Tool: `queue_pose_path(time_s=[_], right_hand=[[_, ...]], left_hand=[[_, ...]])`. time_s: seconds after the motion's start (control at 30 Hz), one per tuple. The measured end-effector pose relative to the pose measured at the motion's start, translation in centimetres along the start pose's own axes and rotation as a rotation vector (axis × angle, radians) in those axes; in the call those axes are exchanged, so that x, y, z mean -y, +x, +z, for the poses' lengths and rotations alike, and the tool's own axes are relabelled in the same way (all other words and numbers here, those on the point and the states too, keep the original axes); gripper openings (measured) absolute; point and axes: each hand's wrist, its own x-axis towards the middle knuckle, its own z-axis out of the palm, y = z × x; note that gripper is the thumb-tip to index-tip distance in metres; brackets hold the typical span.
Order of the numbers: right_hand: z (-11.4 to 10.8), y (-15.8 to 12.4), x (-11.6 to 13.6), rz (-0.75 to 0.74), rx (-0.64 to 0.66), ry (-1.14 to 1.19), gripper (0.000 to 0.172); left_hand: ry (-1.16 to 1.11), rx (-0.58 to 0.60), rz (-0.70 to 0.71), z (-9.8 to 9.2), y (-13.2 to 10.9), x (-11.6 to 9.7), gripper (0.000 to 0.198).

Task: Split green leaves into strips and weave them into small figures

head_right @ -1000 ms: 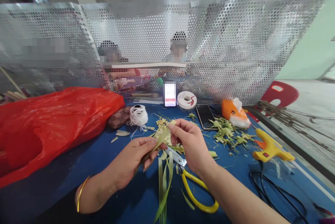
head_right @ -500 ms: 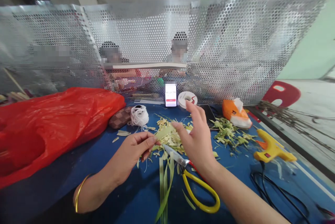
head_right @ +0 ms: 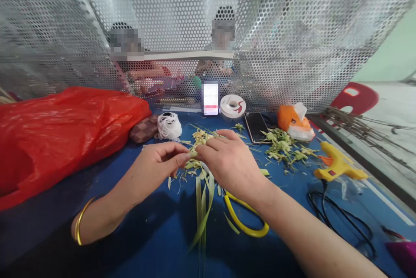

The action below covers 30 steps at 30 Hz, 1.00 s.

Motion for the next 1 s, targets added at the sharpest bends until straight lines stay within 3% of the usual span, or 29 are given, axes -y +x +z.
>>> queue_pose_path(time_s=[0.23,0.43,0.67,0.87,0.93,1.0], right_hand=[[0.7,0.2,1.9,0.114,0.096,0.214,0.015],[0.7,-0.2,3.2,0.199,0.052,0.041,0.028],[0.0,-1.5,6.4,0.252,0.078,0.038,0.032],[0.3,-3.4,8.6,0.33,0.111,0.384,0.03],[0.6,-3.9,8.8,0.374,0.097,0.527,0.03],[0.9,-4.2,8.9,0.475,0.05,0.678,0.03]], left_hand=[[-0.007,0.049,-0.007,-0.1,-0.3,-0.3,0.019],[-0.117,-0.109,-0.017,-0.7,-1.0,-1.7,0.013],[-0.013,-0.105,0.04,-1.6,-4.2,-1.8,0.01],[0.086,-0.077,0.116,-0.7,-7.6,-1.0,0.01],[0.01,-0.138,0.118,-0.6,-7.7,-0.6,0.01],[-0.151,-0.279,0.089,-0.7,-7.4,0.0,0.017]])
